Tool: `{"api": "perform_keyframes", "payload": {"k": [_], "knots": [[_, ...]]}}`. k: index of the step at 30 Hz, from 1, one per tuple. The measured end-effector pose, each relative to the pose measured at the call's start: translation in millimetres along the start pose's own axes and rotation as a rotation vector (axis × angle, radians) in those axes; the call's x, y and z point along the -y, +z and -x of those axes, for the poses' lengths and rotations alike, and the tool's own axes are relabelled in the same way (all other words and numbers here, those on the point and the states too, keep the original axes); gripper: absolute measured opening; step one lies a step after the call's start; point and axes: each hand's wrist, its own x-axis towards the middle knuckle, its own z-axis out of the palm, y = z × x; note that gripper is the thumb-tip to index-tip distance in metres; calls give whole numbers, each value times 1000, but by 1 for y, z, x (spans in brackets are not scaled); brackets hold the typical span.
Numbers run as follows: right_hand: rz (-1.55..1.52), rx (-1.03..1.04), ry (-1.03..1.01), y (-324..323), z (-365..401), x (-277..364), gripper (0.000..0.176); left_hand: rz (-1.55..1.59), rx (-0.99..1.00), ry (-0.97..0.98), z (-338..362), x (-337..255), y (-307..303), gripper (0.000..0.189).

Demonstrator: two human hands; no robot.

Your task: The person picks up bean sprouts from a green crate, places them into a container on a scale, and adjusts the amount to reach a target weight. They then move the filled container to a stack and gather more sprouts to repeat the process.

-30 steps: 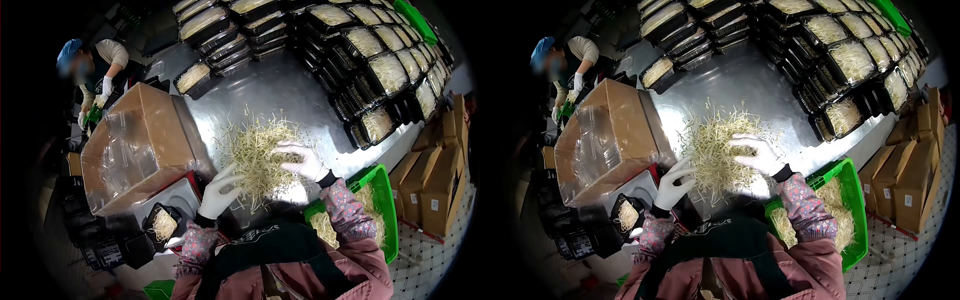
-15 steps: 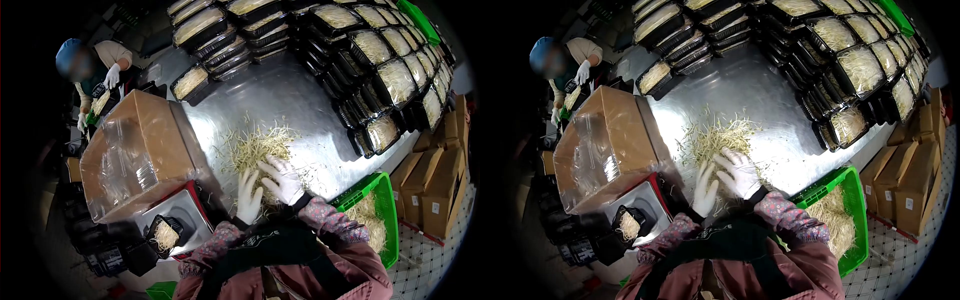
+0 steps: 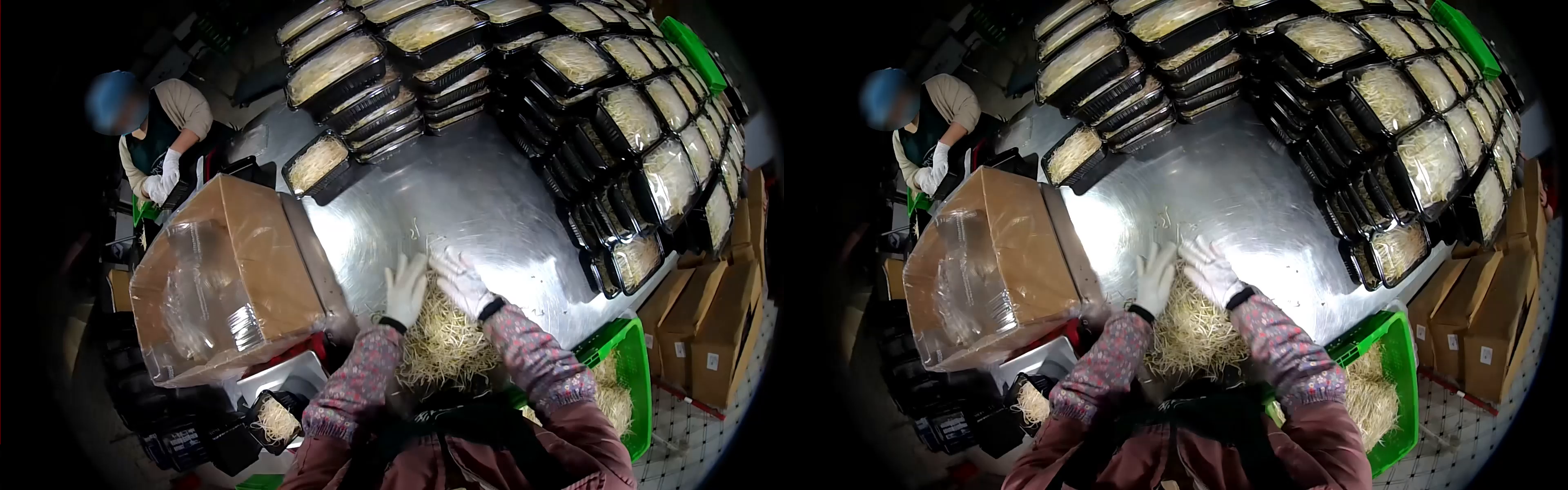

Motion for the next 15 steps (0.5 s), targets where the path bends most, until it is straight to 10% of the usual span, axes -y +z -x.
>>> {"api": "perform_keyframes", "payload": {"k": [5,9,15], "knots": [[-713,-136,124,-40,-7,-2,44,330,-283,1,6,22,-39,37],[212,-245,295,-37,-86,-23,53,-15,-266,-65,-70,45,-42,57],[289,356,126,-33,-27,46,55,-140,129,98,9,8,-24,51]]}}
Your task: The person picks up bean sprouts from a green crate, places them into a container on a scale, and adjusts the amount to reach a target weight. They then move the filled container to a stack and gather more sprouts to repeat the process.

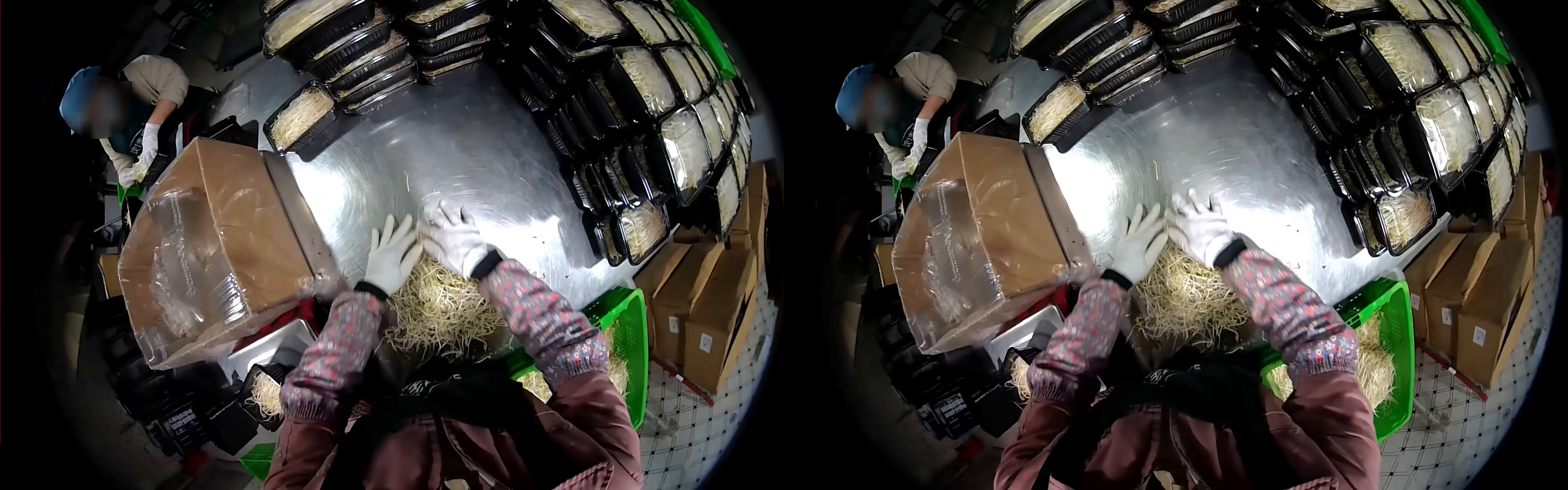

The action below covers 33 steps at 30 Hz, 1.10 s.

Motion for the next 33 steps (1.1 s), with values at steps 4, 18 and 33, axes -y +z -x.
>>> {"api": "perform_keyframes", "payload": {"k": [4,18,33], "knots": [[-52,-77,-176,19,95,29,58,232,92,-18,82,-49,-7,55],[-192,-222,-36,24,112,26,59,-76,-87,24,90,-92,-15,78],[-539,-694,-404,-109,177,77,19,397,-572,403,111,-158,-131,21]]}}
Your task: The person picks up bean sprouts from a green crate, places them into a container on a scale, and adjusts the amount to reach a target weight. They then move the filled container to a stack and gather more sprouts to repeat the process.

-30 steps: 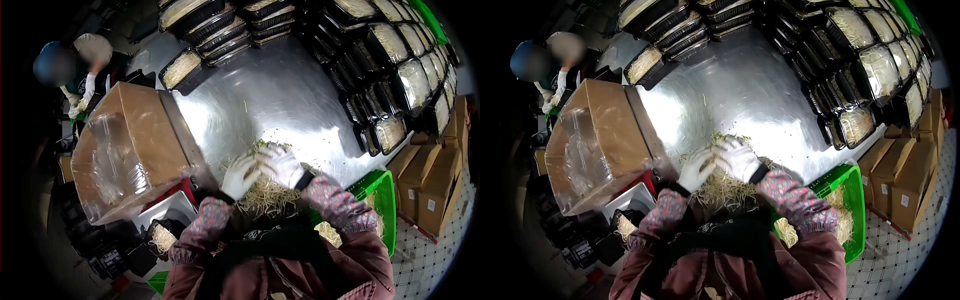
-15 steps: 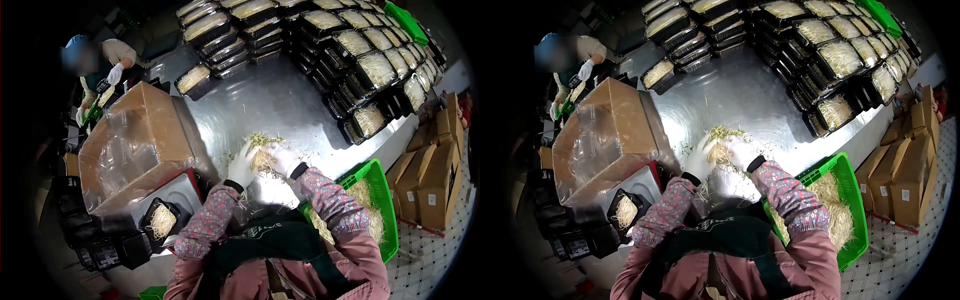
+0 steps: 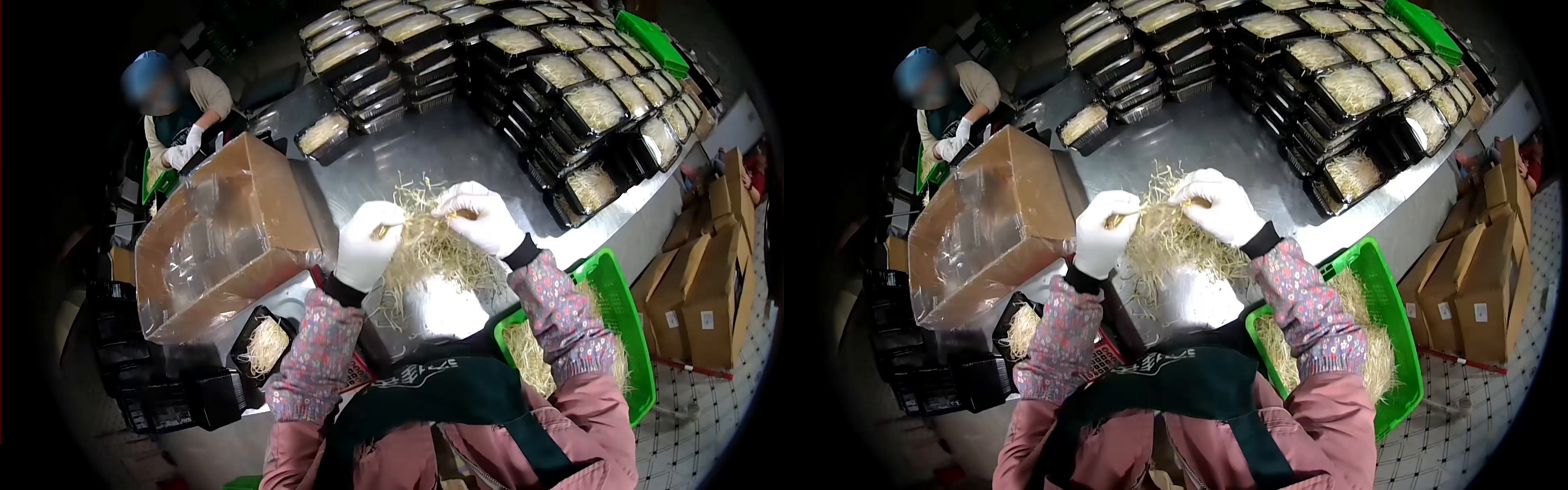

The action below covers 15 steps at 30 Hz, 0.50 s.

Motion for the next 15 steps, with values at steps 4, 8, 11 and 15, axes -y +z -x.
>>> {"api": "perform_keyframes", "payload": {"k": [4,8,11,15], "knots": [[-180,43,4,6,10,11,20,43,58,-13,7,-20,5,22],[-21,175,108,26,60,-19,35,50,198,-225,58,4,17,37],[435,389,193,34,106,-36,90,-194,499,-316,129,35,24,85],[731,588,530,59,125,-40,112,-641,643,-485,163,45,51,113]]}}
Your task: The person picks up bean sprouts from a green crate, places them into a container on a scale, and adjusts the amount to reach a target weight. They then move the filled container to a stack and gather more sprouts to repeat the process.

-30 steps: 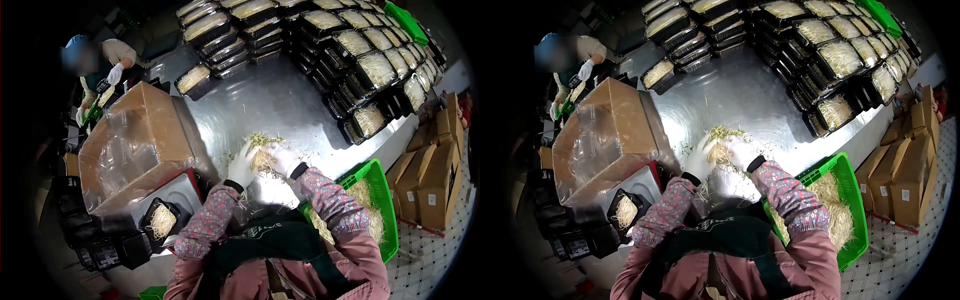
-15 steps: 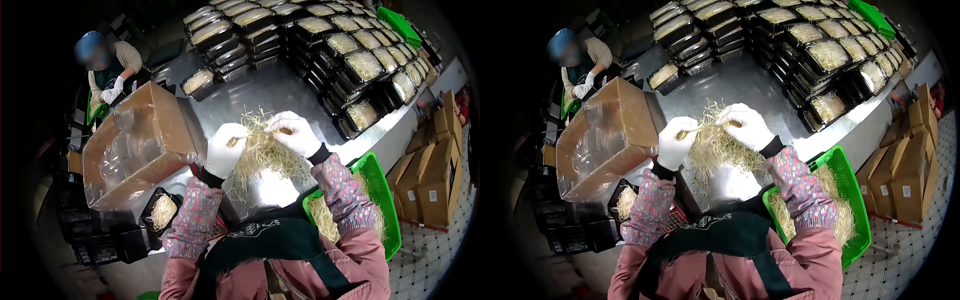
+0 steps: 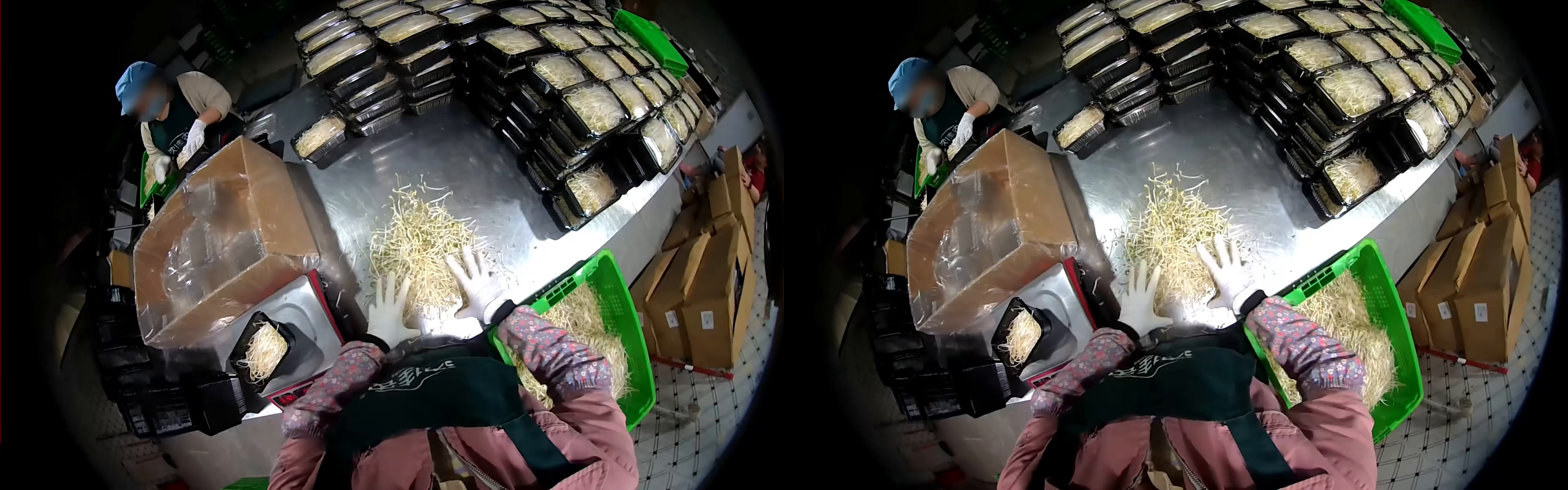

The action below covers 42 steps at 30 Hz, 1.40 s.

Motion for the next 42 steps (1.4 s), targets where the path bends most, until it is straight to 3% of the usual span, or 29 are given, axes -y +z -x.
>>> {"api": "perform_keyframes", "payload": {"k": [2,3,6,7,10,12,14,15,16,20,22,24,25,26,28,29,30,31,32,34,35,36,38,39,40,42], "knots": [[-22,-96,-70,24,-15,4,111,-24,68,-79,-18,-10,4,120],[-159,-159,-88,39,-29,1,94,148,-125,13,-28,-8,12,100],[-651,-172,-171,52,-56,-18,65,462,44,30,-58,22,22,77],[-834,-194,-184,39,-60,-17,54,503,-199,138,-57,17,10,63],[-634,-153,-340,-22,-72,-16,67,541,-141,232,-72,18,-42,68],[-417,67,-352,-36,-97,-25,100,440,-35,261,-97,35,-52,83],[-654,200,-338,-37,-127,-51,103,351,65,200,-113,52,-62,93],[-653,165,-271,-39,-144,-60,103,349,59,151,-125,68,-60,99],[-659,137,-147,-39,-155,-68,97,355,32,92,-137,78,-57,98],[-175,-37,241,-31,-209,-59,86,251,-86,-64,-192,108,-15,89],[-146,29,347,-31,-216,-29,85,146,-186,-62,-212,107,18,85],[-37,100,284,-28,-210,-5,85,184,-112,-77,-211,87,24,79],[-39,95,204,-14,-217,0,75,268,-79,13,-203,80,17,71],[-48,77,86,4,-215,8,59,313,75,20,-196,74,7,62],[57,178,-222,11,-179,6,38,352,23,140,-150,50,-20,47],[134,-349,-707,48,-156,-23,43,368,-46,230,-127,48,-17,59],[-197,-315,-470,42,-119,-15,61,378,-114,320,-104,46,-15,71],[-181,-154,-492,44,-100,-14,81,163,-180,415,-81,44,-13,88],[-121,-49,-527,38,-80,-12,102,152,-66,415,-66,44,-13,108],[32,11,-459,16,-51,1,123,-94,2,243,-47,18,-27,126],[29,58,-325,11,-49,6,137,-74,-31,175,-48,15,-23,132],[44,81,-231,1,-53,9,139,-87,-27,152,-54,12,-18,132],[49,61,-130,-12,-61,16,128,-120,-24,108,-70,4,-20,134],[78,-37,-133,23,-86,10,110,-22,-67,123,-71,-11,-37,107],[-95,9,-155,-7,-69,17,85,61,-118,195,-76,0,-25,94],[-245,-309,-211,86,-114,-5,64,220,-213,343,-90,42,12,68]]}}
